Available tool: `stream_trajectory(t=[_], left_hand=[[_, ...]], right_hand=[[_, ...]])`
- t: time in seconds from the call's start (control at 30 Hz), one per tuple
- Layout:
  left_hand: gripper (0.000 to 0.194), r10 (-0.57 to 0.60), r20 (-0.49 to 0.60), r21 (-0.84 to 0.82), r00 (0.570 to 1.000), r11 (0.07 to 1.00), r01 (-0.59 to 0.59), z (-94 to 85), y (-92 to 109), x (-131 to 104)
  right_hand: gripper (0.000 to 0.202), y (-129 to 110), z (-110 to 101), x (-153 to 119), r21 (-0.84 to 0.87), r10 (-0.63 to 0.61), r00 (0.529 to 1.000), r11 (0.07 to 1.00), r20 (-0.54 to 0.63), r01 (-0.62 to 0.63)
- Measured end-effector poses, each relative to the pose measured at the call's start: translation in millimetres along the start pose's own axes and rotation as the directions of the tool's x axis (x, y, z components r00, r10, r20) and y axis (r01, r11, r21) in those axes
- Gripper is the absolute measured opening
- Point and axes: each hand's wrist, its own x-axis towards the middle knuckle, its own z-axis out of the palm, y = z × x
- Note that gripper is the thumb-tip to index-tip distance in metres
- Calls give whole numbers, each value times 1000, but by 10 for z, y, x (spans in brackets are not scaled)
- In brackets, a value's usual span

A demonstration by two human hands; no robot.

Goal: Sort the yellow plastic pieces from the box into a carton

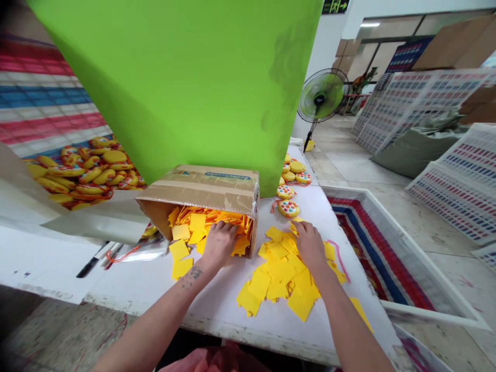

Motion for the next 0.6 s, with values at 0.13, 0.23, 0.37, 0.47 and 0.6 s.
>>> stream_trajectory(t=[0.13, 0.23, 0.37, 0.47, 0.6], left_hand=[[13, 53, 64, 29, 996, 998, -55, -68, -44, 5], [17, 62, 74, 45, 995, 997, -66, -110, -90, -15], [24, 48, 4, -6, 999, 999, -48, -92, -177, -53], [25, -40, -118, -220, 992, 975, 13, -96, -287, -99], [25, -308, -128, -617, 943, 769, 167, -237, -354, -276]], right_hand=[[49, 70, 79, 10, -9, -53, 998, 999, 28, 53], [56, -41, 4, -89, 21, -97, 993, 995, -61, 99], [41, -480, -135, -358, 220, -51, 981, 971, -186, 92], [29, -943, -184, -619, 503, 65, 991, 864, -120, 4], [31, -1535, -128, -870, 874, 154, 954, 383, 258, -298]])
